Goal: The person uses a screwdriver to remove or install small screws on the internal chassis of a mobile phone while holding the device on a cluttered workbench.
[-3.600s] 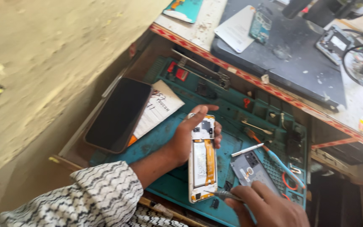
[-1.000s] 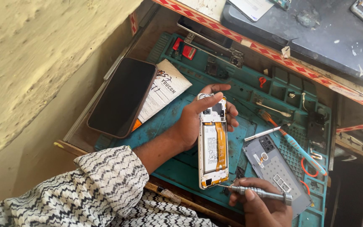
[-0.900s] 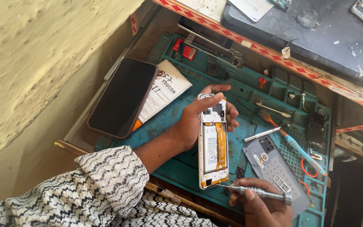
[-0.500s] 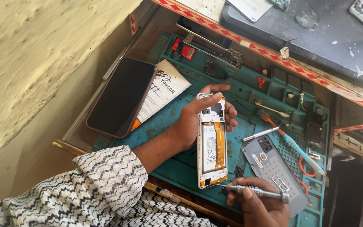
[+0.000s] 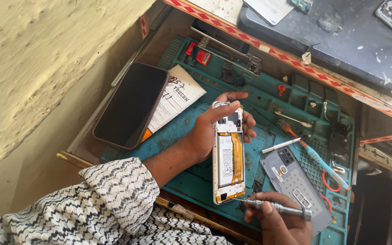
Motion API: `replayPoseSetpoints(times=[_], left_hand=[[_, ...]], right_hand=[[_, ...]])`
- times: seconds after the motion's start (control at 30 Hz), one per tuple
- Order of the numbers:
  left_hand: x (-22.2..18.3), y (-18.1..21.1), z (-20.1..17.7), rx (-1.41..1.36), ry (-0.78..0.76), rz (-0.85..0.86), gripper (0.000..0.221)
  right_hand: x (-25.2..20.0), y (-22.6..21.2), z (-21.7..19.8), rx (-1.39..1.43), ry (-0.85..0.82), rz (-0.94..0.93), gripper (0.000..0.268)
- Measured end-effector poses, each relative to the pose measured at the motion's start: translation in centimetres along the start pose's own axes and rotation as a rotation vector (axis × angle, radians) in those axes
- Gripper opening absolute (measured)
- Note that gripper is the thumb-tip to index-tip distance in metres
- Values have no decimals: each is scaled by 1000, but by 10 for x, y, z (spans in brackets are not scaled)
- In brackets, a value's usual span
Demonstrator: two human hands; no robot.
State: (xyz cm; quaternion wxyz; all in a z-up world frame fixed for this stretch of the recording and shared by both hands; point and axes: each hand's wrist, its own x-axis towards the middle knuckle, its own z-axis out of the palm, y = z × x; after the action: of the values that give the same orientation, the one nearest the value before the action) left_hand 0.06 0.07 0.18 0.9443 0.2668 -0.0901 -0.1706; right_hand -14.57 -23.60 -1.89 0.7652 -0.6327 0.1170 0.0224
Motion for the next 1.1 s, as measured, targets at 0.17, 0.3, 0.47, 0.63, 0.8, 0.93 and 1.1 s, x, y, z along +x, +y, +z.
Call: replayPoseSetpoints(times=[0.17, 0.3, 0.47, 0.63, 0.8, 0.93, 1.1], left_hand=[[0, 1, 1, -2, 1, -1, 55], [-1, 0, 1, 11, 5, 8, 54], [1, -1, 1, -7, 4, 21, 52], [0, -3, 1, 4, 37, 25, 51], [1, -4, 2, 21, 52, 45, 53], [1, -5, 3, 3, 79, 26, 53], [-1, -3, 5, 35, 96, 31, 50]], right_hand=[[-8, -2, 3, -229, -4, -125, 22], [-8, -11, 6, -424, -141, -320, 17], [-9, -18, 15, -491, -259, -483, 12], [-4, -27, 30, -443, -276, -576, 33], [13, -33, 12, -776, -126, -872, 53], [19, -56, -24, -1198, -189, -863, 20], [31, -93, -5, -1338, -400, -510, 28]])
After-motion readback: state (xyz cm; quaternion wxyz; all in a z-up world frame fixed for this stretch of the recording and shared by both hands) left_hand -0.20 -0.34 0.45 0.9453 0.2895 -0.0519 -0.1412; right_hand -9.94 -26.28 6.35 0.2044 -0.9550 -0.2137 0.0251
